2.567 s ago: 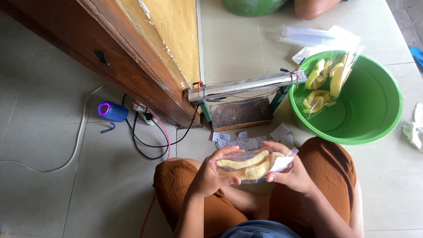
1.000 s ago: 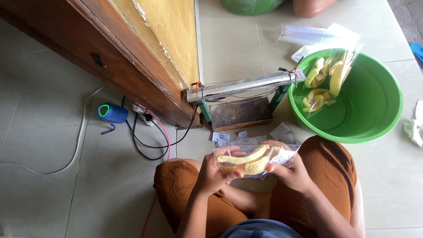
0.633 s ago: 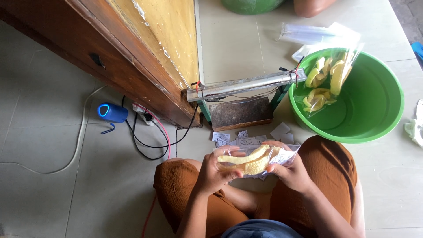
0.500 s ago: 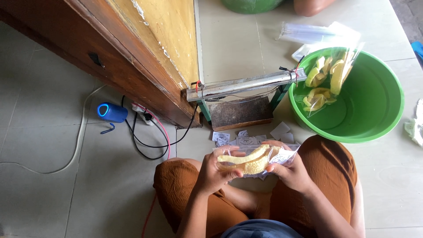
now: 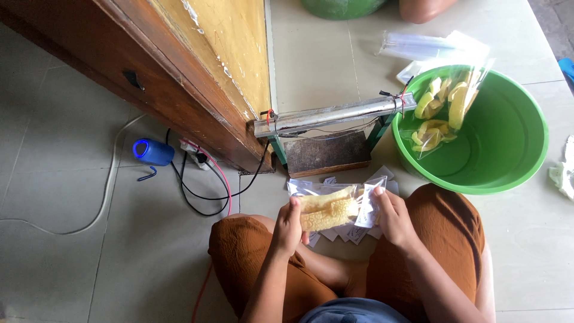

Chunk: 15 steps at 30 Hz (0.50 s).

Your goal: The person sits on the floor and packages yellow food items into clear plastic bags. They insert the items, place a label inside each bag, and use a handheld sealing device to close the bags before placing them into a green basin.

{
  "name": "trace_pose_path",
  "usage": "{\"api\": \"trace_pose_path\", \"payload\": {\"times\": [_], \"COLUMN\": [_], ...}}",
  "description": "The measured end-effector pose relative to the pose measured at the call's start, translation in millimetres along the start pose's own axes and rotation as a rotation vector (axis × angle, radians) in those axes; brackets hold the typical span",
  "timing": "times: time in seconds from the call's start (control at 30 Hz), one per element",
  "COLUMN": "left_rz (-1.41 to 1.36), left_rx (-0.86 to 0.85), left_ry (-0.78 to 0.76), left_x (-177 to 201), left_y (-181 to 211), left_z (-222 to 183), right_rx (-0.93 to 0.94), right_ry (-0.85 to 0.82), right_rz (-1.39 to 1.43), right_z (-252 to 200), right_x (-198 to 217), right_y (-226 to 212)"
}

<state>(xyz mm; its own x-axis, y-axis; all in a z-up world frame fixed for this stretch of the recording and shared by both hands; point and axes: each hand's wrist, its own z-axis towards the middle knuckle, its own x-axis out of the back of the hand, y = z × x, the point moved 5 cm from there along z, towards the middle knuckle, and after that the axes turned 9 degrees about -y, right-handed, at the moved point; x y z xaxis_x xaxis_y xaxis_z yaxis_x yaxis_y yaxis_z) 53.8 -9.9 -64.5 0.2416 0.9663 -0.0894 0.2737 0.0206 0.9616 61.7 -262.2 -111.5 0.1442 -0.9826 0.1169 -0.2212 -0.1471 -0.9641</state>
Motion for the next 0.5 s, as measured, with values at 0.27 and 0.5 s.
{"api": "trace_pose_path", "payload": {"times": [0.27, 0.5], "left_rz": [-0.122, -0.125], "left_rx": [0.132, 0.078], "left_ry": [0.123, 0.616], "left_x": [4.3, 137.4], "left_y": [-10.2, -48.4], "left_z": [1.9, -38.1], "right_rx": [-0.079, 0.13], "right_ry": [-0.006, 0.162], "right_rz": [-0.003, -0.206], "right_z": [7.0, 33.6], "right_x": [7.5, 80.0], "right_y": [1.8, -20.5]}}
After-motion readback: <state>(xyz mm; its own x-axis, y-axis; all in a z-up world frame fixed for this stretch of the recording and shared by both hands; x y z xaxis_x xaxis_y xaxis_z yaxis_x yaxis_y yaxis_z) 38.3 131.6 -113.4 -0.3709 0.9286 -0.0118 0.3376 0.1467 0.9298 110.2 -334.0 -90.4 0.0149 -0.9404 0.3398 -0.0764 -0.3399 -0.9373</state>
